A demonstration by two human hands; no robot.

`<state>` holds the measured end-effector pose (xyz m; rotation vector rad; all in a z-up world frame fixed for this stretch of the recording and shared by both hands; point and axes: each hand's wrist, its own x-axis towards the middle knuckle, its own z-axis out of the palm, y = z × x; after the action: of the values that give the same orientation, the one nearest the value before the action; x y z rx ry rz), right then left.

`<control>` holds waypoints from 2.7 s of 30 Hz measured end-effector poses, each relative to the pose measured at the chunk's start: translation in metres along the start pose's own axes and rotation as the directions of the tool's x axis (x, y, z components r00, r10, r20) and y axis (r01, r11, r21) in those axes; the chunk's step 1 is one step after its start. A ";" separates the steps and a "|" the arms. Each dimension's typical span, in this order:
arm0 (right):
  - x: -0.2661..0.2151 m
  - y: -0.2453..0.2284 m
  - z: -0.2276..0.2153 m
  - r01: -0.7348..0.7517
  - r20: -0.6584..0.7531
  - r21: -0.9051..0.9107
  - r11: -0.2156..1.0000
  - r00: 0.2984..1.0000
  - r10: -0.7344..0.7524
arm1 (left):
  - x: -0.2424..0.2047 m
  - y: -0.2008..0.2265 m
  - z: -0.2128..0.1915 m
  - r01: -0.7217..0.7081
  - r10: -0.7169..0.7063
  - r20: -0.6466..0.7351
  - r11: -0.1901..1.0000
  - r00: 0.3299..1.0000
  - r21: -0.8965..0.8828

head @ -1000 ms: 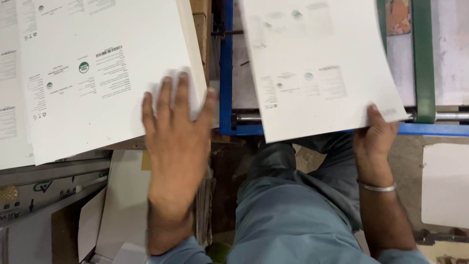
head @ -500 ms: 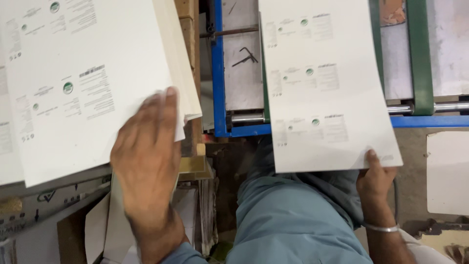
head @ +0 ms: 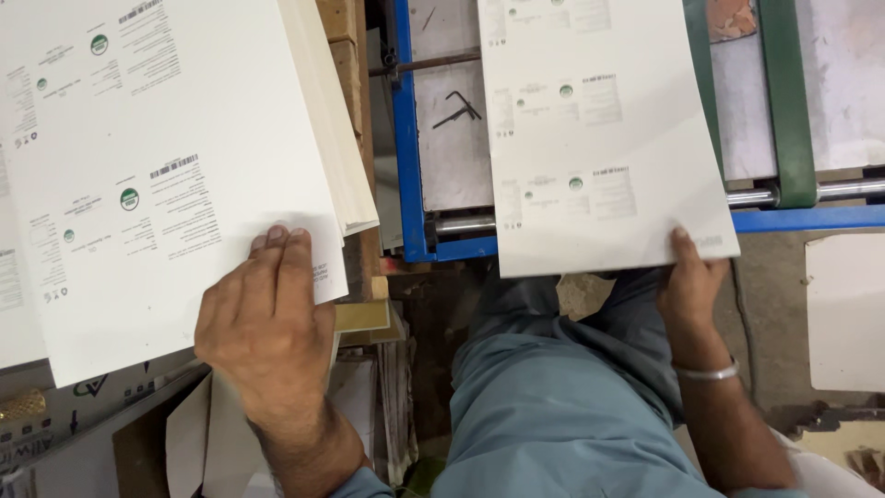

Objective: The person repeatedly picks up printed sheets from a stack on the left and places them onto a conveyor belt on the right. The sheets move through rollers as the person continues feeding them one by one.

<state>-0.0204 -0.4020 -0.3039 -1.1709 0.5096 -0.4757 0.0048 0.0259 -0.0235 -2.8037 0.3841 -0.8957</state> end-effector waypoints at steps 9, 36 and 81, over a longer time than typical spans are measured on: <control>0.030 0.000 0.032 -0.404 0.264 0.005 0.915 0.883 0.389 | 0.002 -0.027 -0.006 -0.152 0.153 0.016 0.985 0.988 -0.081; 0.016 -0.066 0.083 -0.160 0.067 0.214 0.964 0.987 0.149 | 0.008 0.017 -0.009 0.020 0.000 0.154 0.992 0.988 -0.127; 0.007 -0.009 0.035 -0.420 0.358 -0.073 0.904 0.835 0.417 | -0.005 -0.064 0.010 0.077 -0.129 -0.148 0.947 0.981 -0.312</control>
<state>0.0049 -0.3833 -0.2859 -1.0669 0.4199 0.1242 0.0187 0.0888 -0.0185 -3.0617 0.4365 -1.1944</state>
